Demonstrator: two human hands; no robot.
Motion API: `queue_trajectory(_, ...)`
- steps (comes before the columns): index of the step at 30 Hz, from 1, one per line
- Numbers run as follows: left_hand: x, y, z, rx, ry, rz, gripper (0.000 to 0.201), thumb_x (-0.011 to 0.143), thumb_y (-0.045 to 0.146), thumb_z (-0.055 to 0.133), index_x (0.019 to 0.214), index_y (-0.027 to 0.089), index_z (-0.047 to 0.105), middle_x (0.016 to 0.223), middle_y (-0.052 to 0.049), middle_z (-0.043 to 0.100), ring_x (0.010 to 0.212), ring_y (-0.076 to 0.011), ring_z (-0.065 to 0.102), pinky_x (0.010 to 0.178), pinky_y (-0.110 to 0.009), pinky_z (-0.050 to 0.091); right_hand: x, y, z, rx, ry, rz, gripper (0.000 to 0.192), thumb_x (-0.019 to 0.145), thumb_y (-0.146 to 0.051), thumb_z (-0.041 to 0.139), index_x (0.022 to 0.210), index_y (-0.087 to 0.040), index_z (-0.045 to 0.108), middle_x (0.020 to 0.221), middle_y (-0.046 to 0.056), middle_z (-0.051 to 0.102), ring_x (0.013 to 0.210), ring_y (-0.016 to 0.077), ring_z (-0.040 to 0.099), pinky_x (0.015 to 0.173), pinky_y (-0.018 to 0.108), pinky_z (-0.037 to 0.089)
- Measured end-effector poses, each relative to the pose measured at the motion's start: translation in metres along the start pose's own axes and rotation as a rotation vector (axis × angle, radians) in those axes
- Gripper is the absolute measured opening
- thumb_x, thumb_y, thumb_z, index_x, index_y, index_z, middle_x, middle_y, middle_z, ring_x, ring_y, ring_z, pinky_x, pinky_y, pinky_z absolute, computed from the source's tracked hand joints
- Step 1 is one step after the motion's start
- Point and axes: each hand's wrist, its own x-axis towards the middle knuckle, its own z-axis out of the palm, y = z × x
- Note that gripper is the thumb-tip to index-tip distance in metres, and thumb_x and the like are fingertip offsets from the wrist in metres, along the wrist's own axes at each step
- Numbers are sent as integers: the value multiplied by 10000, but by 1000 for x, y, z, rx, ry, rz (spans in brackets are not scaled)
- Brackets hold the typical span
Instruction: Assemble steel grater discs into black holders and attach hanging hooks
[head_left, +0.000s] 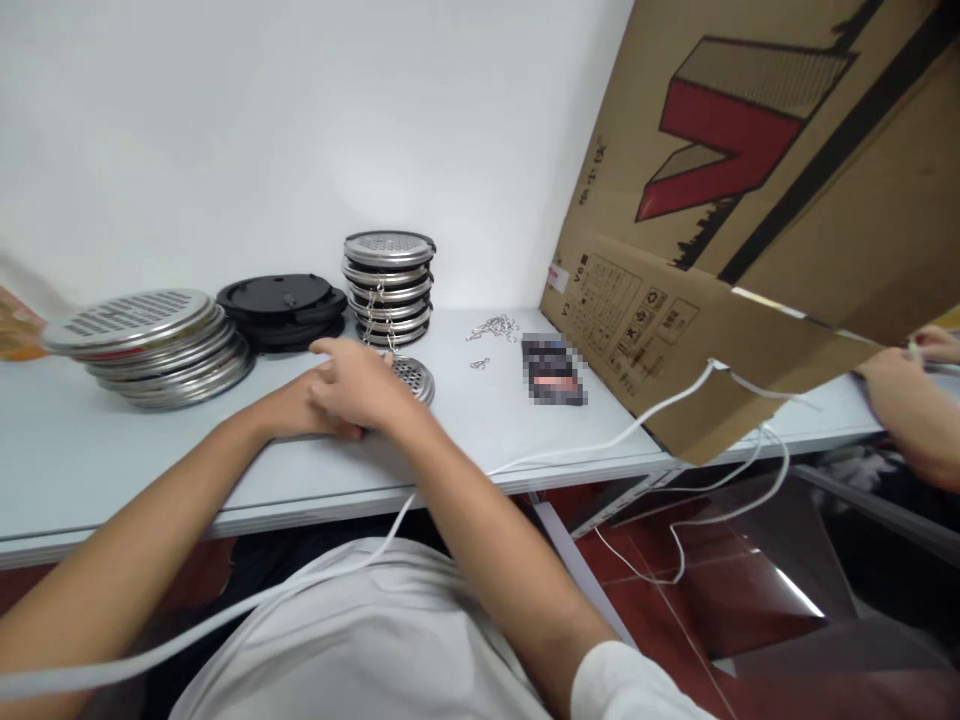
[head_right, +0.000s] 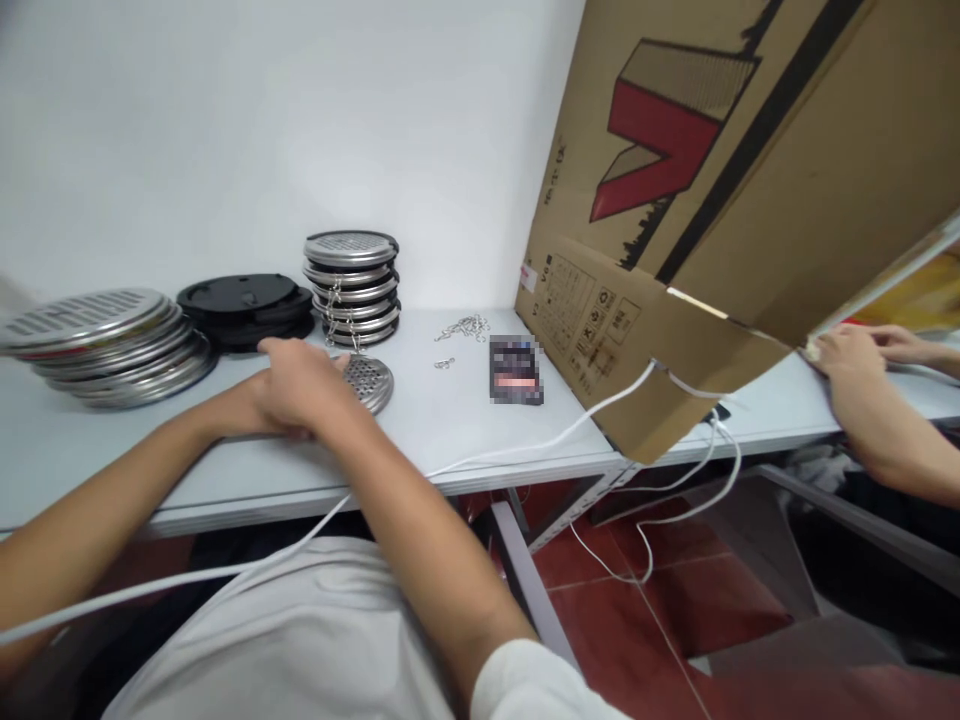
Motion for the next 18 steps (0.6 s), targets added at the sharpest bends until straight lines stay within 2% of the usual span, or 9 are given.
queue_trajectory(1,-1,1,-3,13,-16,11,992,671,687,785,1467,172,493,1479,-122,535,1327,-364,521,1153,-481,401,-1,7,-20,52,-5,-80,421,870,-215,604,1290,-228,625,1355,71,643,1226,269,603,1082,420,448)
queue_trajectory(3,-3,0,-7,54,-47,29,993,652,692,796,1466,204,501,1544,-140,457,1405,-382,441,1191,-498,340,-1,29,-63,20,-44,-97,359,845,-174,620,1196,-192,691,1260,70,698,1108,232,666,990,344,499)
queue_trajectory(4,-4,0,-8,75,-48,28,976,651,697,793,1459,226,514,1570,-143,420,1432,-386,408,1202,-504,319,0,45,-84,-63,-78,-48,325,824,-154,638,1136,-181,723,1189,77,726,1045,233,686,958,344,507)
queue_trajectory(6,-5,-1,-9,101,-64,24,951,671,698,780,1468,257,506,1614,-147,346,1464,-386,362,1207,-516,304,0,80,-117,-291,-215,153,308,743,-102,707,1038,-166,768,1022,94,763,916,253,707,876,359,521)
queue_trajectory(8,-5,0,-8,113,-62,34,942,689,694,771,1475,255,498,1632,-157,308,1473,-386,348,1206,-523,302,-3,117,-134,-448,-277,345,340,674,-110,782,1011,-157,784,947,105,767,860,274,702,813,361,522)
queue_trajectory(10,-5,0,-7,117,-57,63,935,705,685,763,1483,243,489,1636,-160,301,1477,-379,344,1211,-518,293,-9,148,-137,-441,-296,386,391,639,-173,836,1026,-174,783,967,90,766,831,249,695,777,327,519)
queue_trajectory(13,-4,-1,-6,90,-42,83,941,700,679,770,1484,238,492,1616,-154,348,1462,-371,375,1211,-506,300,-20,177,-128,-301,-270,301,332,683,-223,801,1013,-198,776,954,46,757,794,185,677,739,267,503)
queue_trajectory(18,-3,-3,-5,41,-32,59,954,670,694,782,1470,247,515,1607,-140,370,1459,-364,383,1212,-492,307,-22,189,-115,-201,-268,235,104,723,-208,714,818,-173,740,766,12,713,700,152,610,673,257,449)
